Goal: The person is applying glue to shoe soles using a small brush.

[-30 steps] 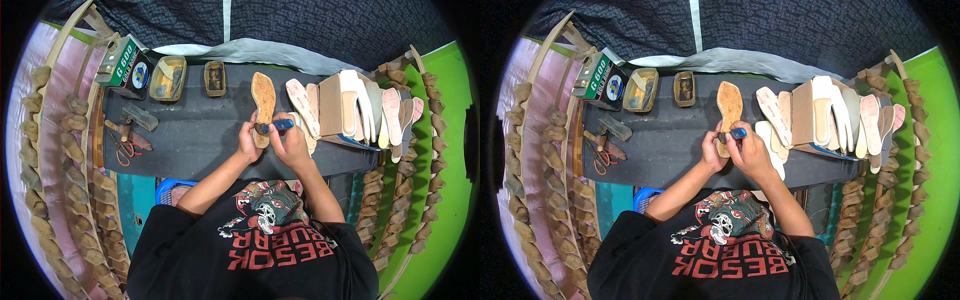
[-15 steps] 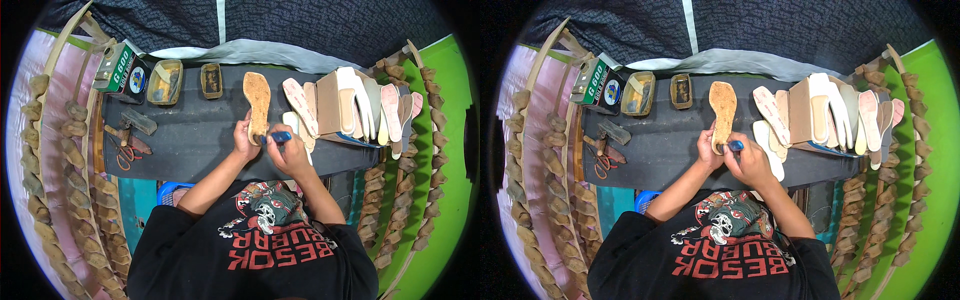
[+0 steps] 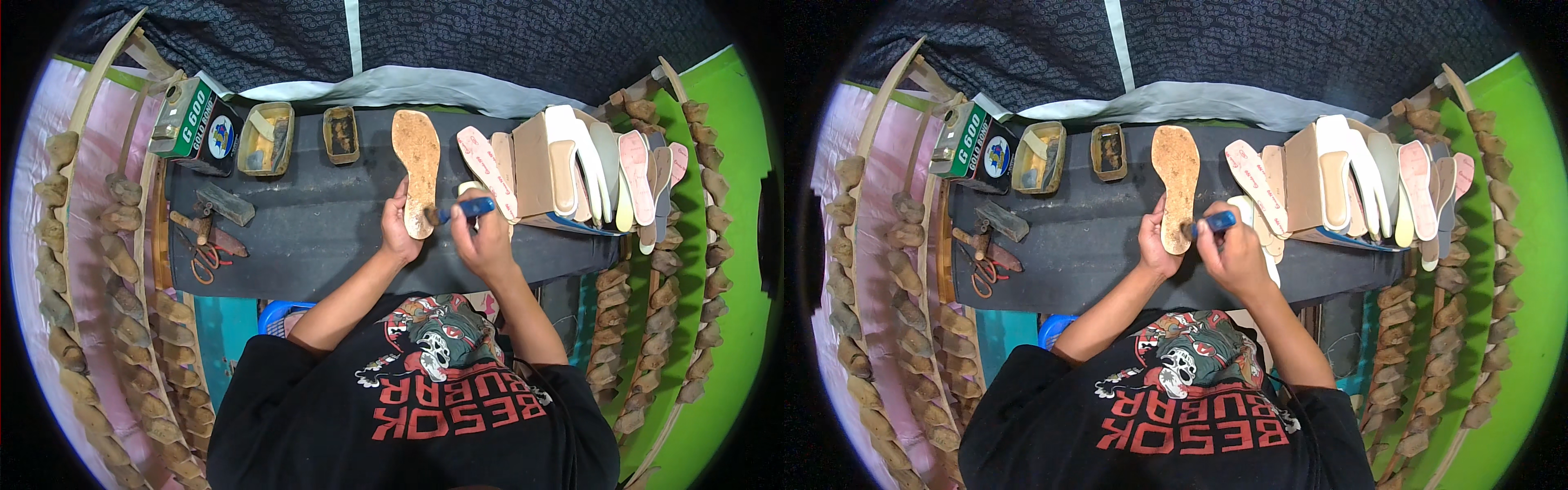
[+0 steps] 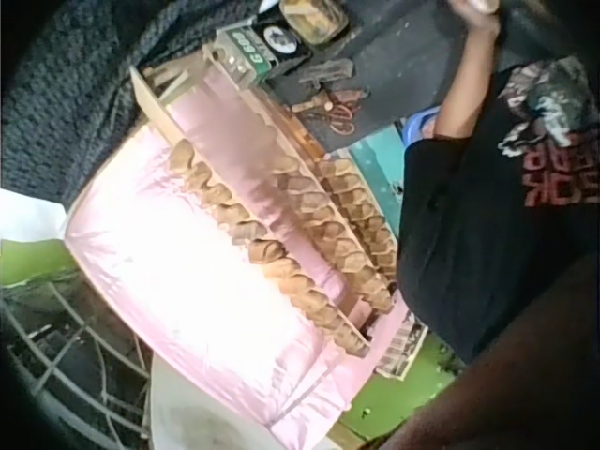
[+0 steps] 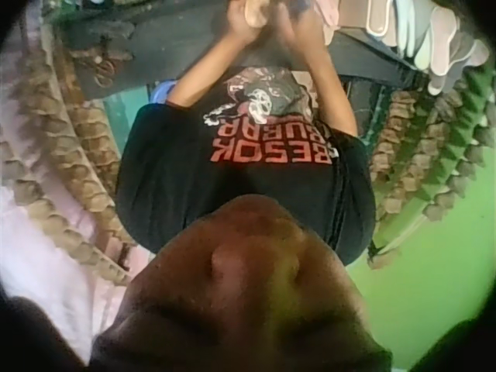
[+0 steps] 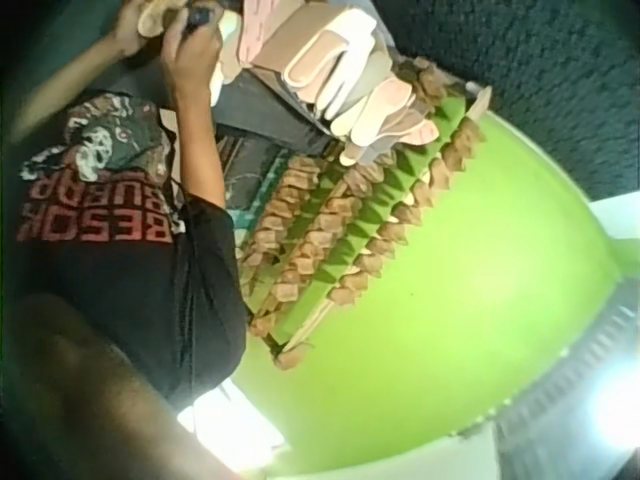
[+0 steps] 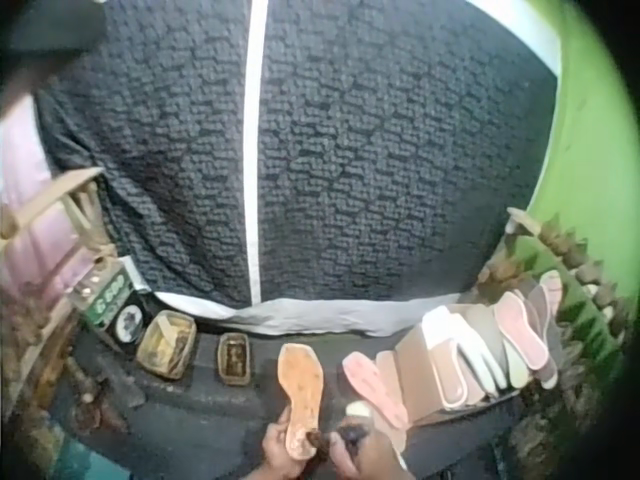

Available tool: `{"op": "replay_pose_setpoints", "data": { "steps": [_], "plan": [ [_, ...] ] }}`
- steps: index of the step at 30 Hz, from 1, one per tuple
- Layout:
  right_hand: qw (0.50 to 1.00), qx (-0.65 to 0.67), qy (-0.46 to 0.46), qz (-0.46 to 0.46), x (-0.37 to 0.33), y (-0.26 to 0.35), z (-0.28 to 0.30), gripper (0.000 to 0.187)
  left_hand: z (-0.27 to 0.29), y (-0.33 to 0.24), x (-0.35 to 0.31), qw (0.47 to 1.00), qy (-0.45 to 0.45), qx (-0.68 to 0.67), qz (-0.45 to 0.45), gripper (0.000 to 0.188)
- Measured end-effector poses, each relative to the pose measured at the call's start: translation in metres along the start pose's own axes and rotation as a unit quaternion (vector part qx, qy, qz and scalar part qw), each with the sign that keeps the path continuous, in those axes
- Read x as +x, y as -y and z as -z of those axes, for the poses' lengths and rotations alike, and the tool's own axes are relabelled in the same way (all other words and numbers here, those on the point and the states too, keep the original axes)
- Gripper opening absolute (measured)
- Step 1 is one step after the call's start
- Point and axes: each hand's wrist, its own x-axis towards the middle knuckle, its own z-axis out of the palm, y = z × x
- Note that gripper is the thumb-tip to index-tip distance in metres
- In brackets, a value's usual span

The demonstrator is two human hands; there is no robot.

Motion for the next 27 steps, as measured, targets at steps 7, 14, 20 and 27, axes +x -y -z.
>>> {"op": "replay_pose_setpoints", "data": {
  "steps": [7,14,20,27],
  "plan": [
    [0.998,0.013,0.019,0.051,-0.011,0.000,-0.006,0.018,0.015,0.003,0.001,0.996,0.055,0.052,-0.037,0.059],
    [1.000,-0.003,-0.027,-0.010,0.000,-0.002,-0.006,0.020,0.011,0.007,0.001,0.994,0.028,0.073,-0.072,0.058],
    [1.000,0.013,-0.011,0.022,-0.009,0.004,-0.013,0.019,0.013,0.002,-0.002,0.995,0.058,0.059,-0.062,0.058],
    [1.000,-0.001,-0.003,0.015,-0.004,0.004,-0.009,0.019,0.002,0.006,-0.002,0.994,0.012,0.052,-0.094,0.058]
  ]
}}
